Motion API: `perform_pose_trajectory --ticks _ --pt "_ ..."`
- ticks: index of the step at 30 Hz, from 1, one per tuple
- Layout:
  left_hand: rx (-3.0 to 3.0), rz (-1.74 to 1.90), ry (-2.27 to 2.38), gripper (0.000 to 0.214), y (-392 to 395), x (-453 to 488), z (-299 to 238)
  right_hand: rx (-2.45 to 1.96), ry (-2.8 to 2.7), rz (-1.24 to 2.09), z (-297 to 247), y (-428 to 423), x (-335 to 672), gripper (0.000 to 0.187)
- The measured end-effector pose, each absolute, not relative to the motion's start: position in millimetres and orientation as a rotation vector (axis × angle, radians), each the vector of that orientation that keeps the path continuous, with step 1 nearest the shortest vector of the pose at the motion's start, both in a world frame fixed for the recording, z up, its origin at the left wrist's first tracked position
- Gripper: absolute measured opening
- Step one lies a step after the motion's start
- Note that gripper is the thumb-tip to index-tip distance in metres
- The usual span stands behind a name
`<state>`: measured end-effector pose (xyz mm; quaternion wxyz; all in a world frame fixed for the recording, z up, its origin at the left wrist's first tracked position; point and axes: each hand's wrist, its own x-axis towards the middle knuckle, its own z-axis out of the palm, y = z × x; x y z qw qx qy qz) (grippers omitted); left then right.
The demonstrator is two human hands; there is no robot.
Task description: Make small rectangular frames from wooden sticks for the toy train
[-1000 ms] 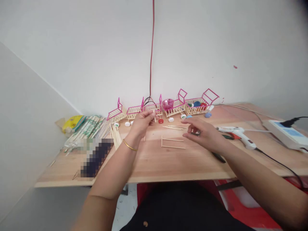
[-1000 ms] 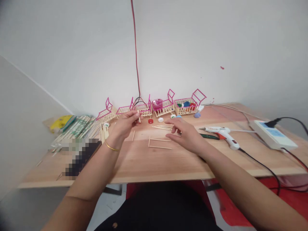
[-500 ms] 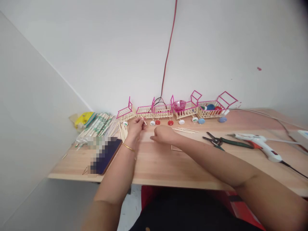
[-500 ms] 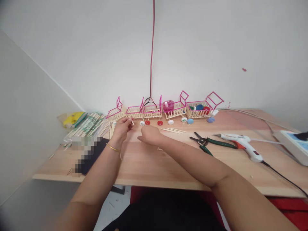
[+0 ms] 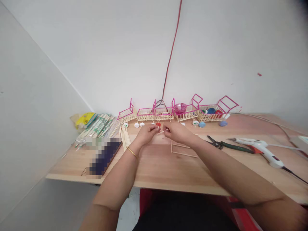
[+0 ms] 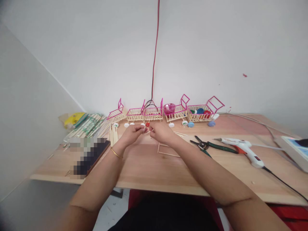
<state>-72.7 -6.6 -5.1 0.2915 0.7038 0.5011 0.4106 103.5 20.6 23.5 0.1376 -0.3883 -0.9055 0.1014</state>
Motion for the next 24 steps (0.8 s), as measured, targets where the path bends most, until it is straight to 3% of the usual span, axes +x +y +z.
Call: perform_pose_trajectory --ticks 7,24 --pt "1.807 1.021 1.330 0.022 -7 -65 -12 -0.874 -2.086 0.951 1 29 103 0.015" --pt "1.925 0.794 1.525 0.011 -1 -65 -33 -0.912 -2.321 0.727 -24 33 97 0.004"
